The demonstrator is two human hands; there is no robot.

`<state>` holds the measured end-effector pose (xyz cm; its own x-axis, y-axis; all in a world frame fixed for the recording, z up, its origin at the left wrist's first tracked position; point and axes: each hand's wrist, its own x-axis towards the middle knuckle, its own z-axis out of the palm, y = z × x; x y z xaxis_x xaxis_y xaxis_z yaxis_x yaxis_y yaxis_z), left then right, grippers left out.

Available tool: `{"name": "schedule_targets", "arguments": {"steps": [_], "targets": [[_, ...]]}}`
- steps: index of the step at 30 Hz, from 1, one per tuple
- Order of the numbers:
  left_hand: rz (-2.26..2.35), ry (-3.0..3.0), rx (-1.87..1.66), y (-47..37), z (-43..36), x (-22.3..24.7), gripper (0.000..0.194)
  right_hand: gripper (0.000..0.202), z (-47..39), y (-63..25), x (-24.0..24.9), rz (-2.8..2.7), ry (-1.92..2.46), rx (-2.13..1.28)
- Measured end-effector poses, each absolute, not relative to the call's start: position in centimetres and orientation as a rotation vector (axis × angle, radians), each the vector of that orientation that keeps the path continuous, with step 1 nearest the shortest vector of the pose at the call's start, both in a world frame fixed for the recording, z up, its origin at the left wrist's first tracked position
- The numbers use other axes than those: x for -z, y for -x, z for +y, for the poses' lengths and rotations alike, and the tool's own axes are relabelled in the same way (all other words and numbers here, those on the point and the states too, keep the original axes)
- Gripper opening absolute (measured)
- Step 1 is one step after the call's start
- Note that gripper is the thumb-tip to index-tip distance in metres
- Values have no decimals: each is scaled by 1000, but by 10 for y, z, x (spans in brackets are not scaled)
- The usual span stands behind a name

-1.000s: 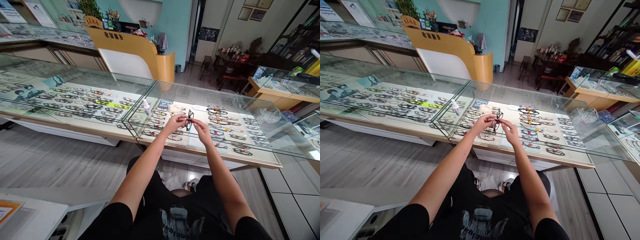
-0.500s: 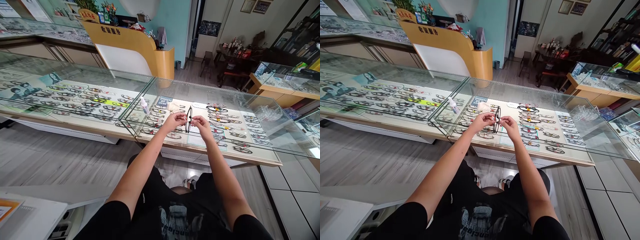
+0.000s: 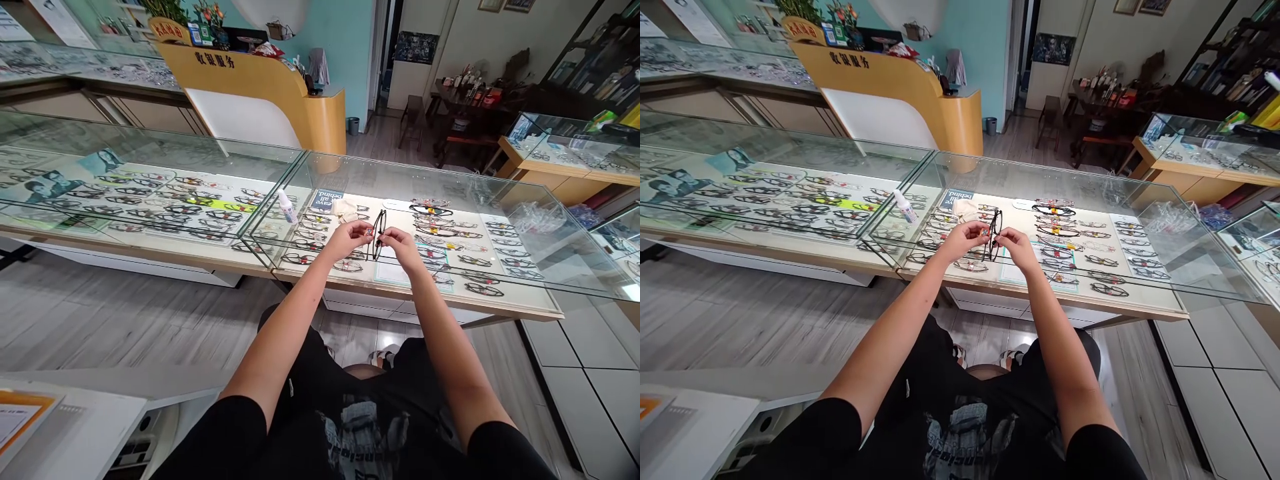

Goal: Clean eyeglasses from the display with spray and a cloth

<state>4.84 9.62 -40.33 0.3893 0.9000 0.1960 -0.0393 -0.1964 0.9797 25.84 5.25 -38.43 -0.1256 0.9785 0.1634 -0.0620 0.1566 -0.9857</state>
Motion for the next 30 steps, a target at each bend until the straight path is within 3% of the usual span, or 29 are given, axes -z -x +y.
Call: {"name": "schedule_targets", "arguments": {"steps": [13,20,30], "targets": [[943,-1366,-1323,-50,92,396,36,19,51,-268,386,-1206,939,-1240],[970,-1242,-1417,-51,93,395,45,31,46,-271,380,-1148,930,-1291],[1000,-1137,-1456,-50,97,395,60,31,51,-272,386,-1107,896,-1247]]}}
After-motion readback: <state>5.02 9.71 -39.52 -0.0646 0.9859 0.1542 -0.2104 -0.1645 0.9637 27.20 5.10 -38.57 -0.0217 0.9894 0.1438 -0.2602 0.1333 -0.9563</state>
